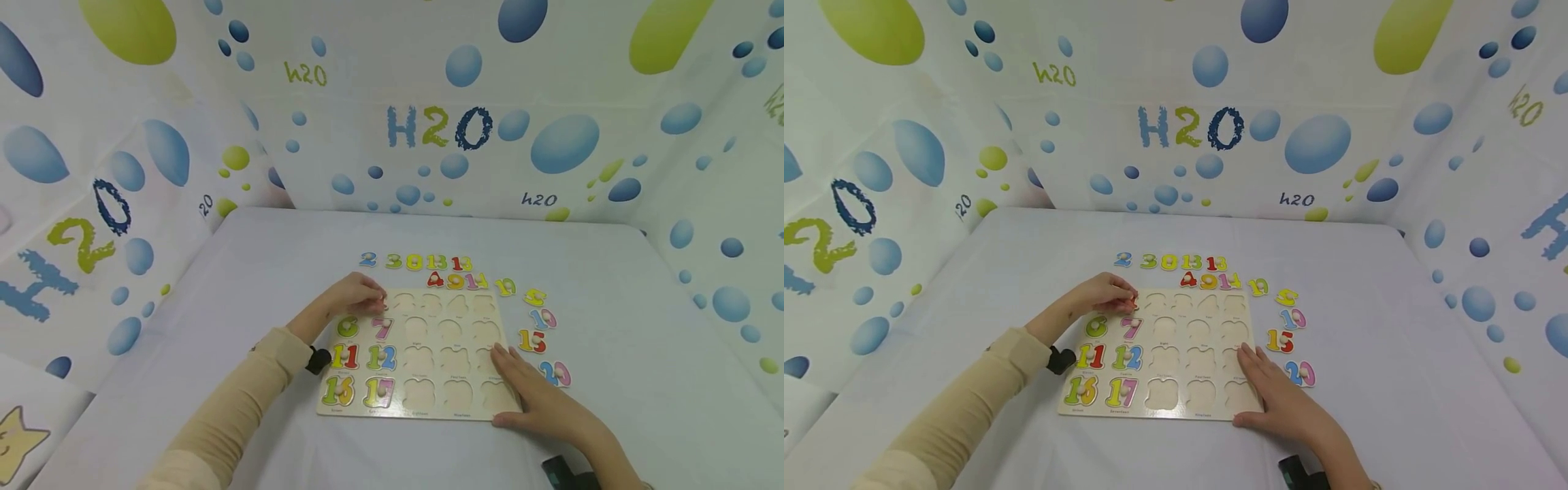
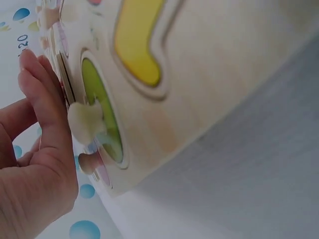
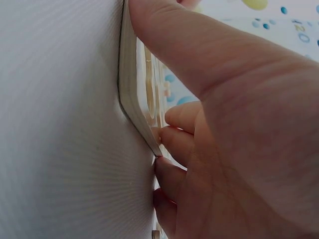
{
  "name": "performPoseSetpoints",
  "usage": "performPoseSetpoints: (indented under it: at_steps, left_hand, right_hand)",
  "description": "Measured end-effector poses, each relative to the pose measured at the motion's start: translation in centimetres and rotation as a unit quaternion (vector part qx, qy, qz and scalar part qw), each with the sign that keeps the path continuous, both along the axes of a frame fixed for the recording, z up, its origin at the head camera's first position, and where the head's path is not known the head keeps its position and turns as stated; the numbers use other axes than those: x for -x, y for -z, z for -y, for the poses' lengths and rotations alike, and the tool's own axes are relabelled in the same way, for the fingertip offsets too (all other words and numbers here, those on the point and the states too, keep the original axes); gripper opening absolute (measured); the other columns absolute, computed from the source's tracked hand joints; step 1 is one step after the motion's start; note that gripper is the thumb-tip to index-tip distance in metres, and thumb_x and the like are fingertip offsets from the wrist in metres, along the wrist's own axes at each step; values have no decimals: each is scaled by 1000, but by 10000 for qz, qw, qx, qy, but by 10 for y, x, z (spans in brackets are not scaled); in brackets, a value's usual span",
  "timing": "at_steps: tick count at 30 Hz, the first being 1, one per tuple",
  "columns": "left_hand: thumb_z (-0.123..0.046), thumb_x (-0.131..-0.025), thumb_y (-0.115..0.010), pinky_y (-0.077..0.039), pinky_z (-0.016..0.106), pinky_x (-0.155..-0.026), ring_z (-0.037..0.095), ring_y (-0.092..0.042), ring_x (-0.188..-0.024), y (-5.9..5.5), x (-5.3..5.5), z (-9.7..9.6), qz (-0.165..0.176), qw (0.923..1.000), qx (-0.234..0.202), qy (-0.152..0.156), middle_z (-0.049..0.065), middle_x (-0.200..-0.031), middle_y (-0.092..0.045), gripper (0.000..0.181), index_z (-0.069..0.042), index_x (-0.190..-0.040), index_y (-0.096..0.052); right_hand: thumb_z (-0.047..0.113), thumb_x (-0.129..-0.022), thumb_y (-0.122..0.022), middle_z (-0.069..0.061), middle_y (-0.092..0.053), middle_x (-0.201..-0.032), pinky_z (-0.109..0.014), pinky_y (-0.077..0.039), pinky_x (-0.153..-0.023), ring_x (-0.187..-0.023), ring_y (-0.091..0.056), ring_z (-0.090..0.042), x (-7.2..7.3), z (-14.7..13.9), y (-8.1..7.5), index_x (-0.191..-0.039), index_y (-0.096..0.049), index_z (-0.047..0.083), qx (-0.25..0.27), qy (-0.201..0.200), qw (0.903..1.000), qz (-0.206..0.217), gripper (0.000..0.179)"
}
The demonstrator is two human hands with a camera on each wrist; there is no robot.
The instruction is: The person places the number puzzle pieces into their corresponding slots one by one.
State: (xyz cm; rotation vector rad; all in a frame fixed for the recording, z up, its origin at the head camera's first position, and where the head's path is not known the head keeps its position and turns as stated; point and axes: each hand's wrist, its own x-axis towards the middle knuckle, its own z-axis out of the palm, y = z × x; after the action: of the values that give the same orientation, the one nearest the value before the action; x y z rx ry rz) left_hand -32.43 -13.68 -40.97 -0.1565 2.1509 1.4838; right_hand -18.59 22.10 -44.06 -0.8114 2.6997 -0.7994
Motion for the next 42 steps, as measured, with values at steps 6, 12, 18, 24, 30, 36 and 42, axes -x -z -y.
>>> performPoseSetpoints:
  at_steps: [6,12,18,24,30,36,42]
  left_hand:
    - [-5,-93,-57,-49,18,-55,10,-62,-58,1,-4,-6,122,9993,-127,-330,11,-78,-66,21,9,-109,-60]
    - [-7,-93,-57,-48,19,-54,11,-61,-58,0,-5,-4,-100,9997,202,-39,11,-76,-65,19,8,-104,-61]
    - [-6,-92,-56,-47,19,-53,11,-59,-57,0,-4,-6,-316,9990,295,103,10,-74,-64,17,7,-102,-62]
    - [-9,-93,-55,-45,20,-52,11,-57,-54,-7,0,-1,-772,9943,570,458,8,-73,-63,24,2,-114,-59]
    - [-4,-96,-50,-54,28,-70,11,-63,-59,-18,30,16,-1338,9907,-50,-240,14,-78,-63,33,9,-126,-49]
    - [1,-94,-52,-54,28,-70,11,-62,-58,-7,61,22,-1028,9919,-112,-743,11,-74,-61,30,12,-122,-51]
    - [-2,-92,-57,-51,18,-56,7,-61,-53,6,71,20,-1318,9879,434,-695,6,-66,-63,23,10,-111,-60]
  right_hand:
    - [63,-74,-64,-7,-21,-153,-54,-23,-104,-138,-15,-34,0,-1,0,-149,-25,9,6,12,10000,-29,100]
    - [63,-74,-64,-6,-21,-153,-53,-22,-104,-138,-14,-33,0,-1,0,-149,-25,9,42,2,10000,-37,100]
    - [61,-74,-65,-7,-20,-153,-55,-22,-104,-138,-14,-34,0,-3,-3,-149,-24,10,86,15,10000,-37,99]
    - [61,-75,-64,-7,-20,-153,-54,-21,-105,-138,-13,-34,-1,-3,-4,-149,-24,9,69,-15,10000,22,99]
    - [62,-74,-65,-7,-20,-153,-54,-21,-104,-138,-13,-33,-1,-1,-2,-149,-23,11,93,-8,9999,98,100]
    - [61,-74,-65,-8,-21,-152,-55,-21,-104,-138,-14,-34,-2,-2,-1,-148,-25,8,90,3,9999,78,100]
    - [61,-74,-65,-8,-22,-152,-55,-20,-104,-138,-14,-34,-1,-1,-1,-148,-25,8,133,-42,9999,-50,99]
